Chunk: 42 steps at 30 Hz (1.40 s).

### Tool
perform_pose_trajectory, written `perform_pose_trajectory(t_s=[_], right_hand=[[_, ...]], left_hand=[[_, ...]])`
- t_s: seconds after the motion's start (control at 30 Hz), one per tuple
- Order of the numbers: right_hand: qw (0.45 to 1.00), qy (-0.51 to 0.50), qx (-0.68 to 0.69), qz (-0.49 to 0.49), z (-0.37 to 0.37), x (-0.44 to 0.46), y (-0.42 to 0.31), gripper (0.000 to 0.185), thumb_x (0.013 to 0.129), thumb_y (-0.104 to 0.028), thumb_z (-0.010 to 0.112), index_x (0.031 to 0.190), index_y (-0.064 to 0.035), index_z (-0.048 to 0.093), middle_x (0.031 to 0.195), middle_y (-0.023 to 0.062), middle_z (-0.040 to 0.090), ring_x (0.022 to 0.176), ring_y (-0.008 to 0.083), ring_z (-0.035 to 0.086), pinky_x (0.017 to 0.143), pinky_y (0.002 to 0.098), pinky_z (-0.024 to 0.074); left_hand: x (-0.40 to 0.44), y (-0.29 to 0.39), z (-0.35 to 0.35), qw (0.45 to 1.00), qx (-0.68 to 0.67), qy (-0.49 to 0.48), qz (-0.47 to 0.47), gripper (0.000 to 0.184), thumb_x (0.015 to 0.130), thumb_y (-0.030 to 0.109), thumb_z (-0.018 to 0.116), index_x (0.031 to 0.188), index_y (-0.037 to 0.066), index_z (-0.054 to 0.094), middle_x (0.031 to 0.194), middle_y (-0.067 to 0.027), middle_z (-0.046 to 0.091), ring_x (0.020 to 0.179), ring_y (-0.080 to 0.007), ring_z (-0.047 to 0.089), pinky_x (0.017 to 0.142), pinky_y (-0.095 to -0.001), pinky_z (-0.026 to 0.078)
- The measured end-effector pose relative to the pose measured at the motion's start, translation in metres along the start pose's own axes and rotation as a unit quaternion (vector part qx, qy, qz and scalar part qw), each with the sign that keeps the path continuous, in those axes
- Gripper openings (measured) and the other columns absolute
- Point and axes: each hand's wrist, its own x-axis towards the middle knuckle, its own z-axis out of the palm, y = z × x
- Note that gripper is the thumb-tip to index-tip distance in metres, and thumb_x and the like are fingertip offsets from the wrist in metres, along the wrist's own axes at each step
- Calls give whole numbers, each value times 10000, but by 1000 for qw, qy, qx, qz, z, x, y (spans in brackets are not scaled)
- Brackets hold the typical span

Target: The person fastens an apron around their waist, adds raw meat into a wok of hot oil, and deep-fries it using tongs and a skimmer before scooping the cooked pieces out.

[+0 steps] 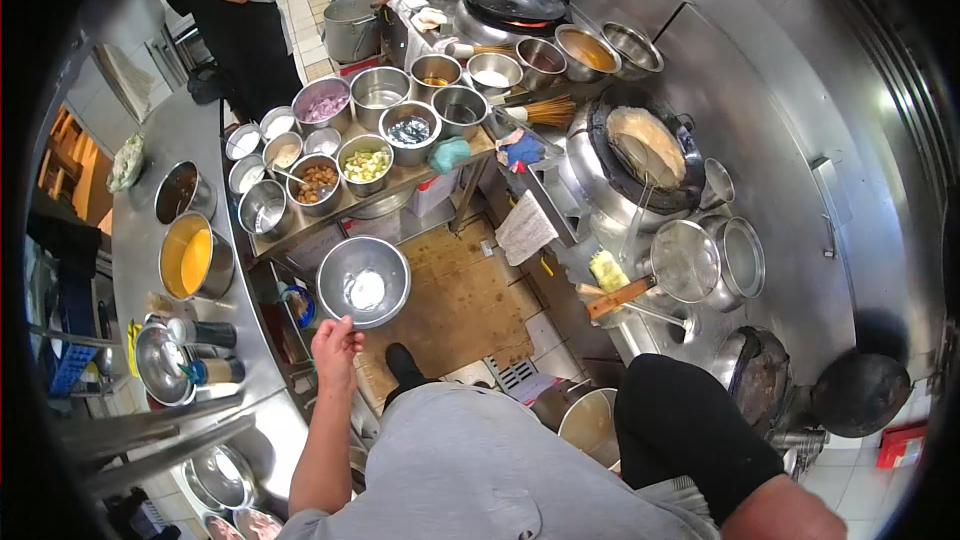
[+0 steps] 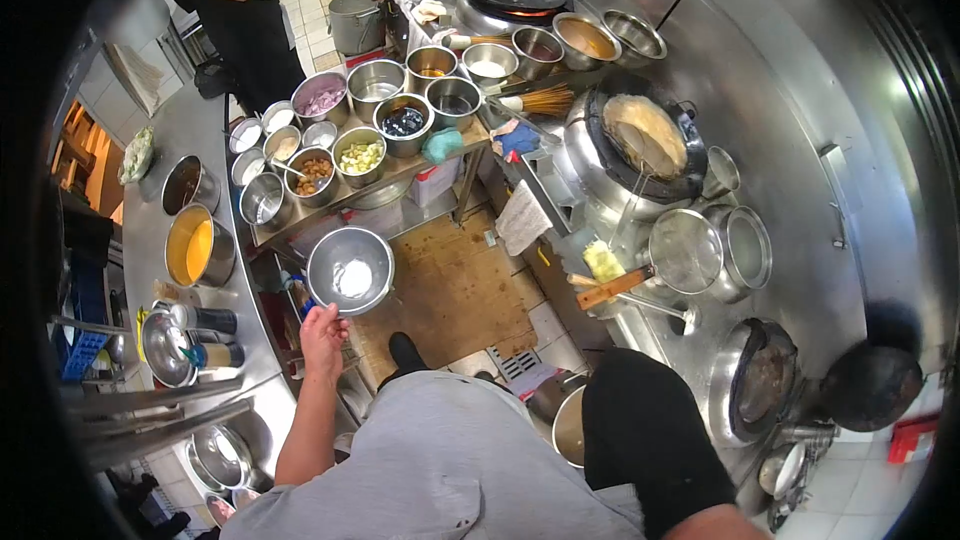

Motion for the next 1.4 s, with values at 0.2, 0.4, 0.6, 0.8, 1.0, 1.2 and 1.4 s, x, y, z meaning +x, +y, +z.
perform_pose_trajectory(t_s=[0.2,0.4,0.6,0.8,1.0,1.2,1.4], right_hand=[[976,190,-87,-58,-94,-18,-6,315,874,-348,617,1081,-111,594,1071,29,625,1071,225,556,977,391,474],[701,334,-296,556,-164,-302,-29,145,993,-139,580,1080,-25,599,923,70,633,717,130,616,682,294,522],[384,312,-63,867,-39,-525,-183,105,967,-137,620,1015,-44,628,775,23,625,602,94,584,540,262,489],[328,202,-37,922,-53,-541,-216,155,947,-158,583,1002,-39,666,797,48,653,590,128,618,535,289,515],[312,613,-69,723,-160,-560,-210,180,959,-210,522,995,-57,610,813,92,659,672,224,669,627,364,564],[326,771,-176,517,-250,-525,-183,276,991,-313,452,1065,-87,592,1021,94,667,919,246,655,783,427,548],[362,827,-117,414,-284,-539,-156,281,932,-266,472,1093,-90,621,1026,48,673,959,257,646,871,435,513]], left_hand=[[-75,-22,-23,996,-16,86,12,157,951,149,657,850,127,538,725,12,539,643,-122,580,555,-241,447],[-166,-65,-100,964,-52,255,47,144,952,245,625,926,111,577,792,14,556,641,-101,548,505,-210,394],[-265,-135,-250,904,-6,408,131,239,929,377,608,1039,171,559,846,21,590,636,-116,573,503,-226,472],[-296,-162,-289,871,-30,490,12,241,930,400,604,1032,186,558,845,20,595,637,-129,574,519,-259,483],[-283,-164,-291,875,-40,481,-28,244,932,422,600,1024,200,557,843,19,599,639,-142,575,535,-292,494],[-253,-163,-285,885,-42,460,-59,247,933,444,596,1017,215,556,842,18,604,641,-155,576,551,-325,506],[-207,-153,-282,892,-62,438,-93,251,934,466,592,1009,230,556,840,17,608,642,-167,577,566,-358,517]])
